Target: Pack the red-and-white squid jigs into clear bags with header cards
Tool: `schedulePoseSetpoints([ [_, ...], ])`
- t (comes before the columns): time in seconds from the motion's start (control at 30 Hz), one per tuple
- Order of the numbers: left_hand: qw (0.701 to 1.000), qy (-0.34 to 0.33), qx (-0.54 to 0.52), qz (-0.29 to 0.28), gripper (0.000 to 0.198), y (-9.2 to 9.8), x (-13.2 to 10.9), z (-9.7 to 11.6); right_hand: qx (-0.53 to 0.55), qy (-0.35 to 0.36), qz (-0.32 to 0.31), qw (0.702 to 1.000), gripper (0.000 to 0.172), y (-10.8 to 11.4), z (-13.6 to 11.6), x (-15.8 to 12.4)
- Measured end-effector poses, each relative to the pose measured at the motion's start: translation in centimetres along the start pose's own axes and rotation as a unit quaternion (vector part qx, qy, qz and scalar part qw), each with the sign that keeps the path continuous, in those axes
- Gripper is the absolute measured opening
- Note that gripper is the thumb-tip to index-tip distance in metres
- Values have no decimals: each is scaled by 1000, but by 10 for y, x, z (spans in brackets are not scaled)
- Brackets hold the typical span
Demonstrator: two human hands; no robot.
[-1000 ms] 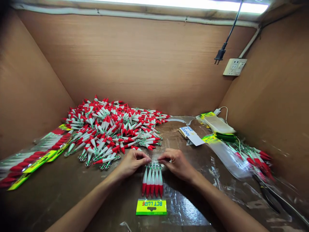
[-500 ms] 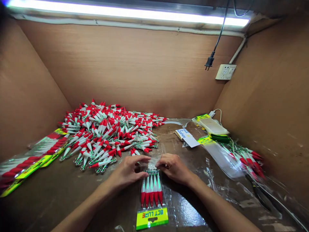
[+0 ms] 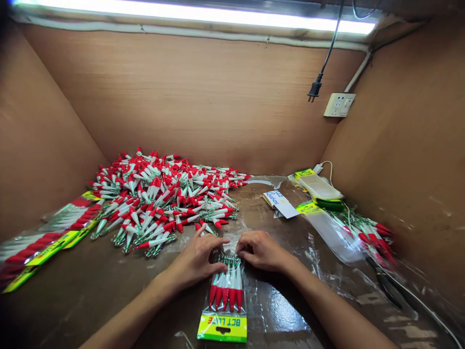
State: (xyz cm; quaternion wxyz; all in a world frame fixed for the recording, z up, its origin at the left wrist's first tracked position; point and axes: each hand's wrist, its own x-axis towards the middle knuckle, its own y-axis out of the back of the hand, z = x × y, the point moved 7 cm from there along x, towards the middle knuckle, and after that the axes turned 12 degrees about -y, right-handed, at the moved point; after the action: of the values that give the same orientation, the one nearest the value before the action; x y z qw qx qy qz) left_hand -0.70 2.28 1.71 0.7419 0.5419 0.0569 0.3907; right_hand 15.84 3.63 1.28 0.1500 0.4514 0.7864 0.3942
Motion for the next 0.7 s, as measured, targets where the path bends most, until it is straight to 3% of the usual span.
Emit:
schedulePoseSetpoints([
  [0.13,1000,-6,5,7,61,0,-3,0,16,-5,13,1000,12,0,-6,-1],
  [0.37,990,64,-124,33,41,6,-3,-11,151,-17,-36,988,18,-5,7,5],
  [0.53,925,148,-348,39,34,-6,2,-14,240,-63,-32,968,25,4,8,3],
  [0.6,906,174,-381,59,31,-9,1,-18,275,-117,-53,953,31,-1,12,2],
  [0.7,909,185,-363,88,27,-7,0,-20,282,-162,-89,941,38,-11,16,1],
])
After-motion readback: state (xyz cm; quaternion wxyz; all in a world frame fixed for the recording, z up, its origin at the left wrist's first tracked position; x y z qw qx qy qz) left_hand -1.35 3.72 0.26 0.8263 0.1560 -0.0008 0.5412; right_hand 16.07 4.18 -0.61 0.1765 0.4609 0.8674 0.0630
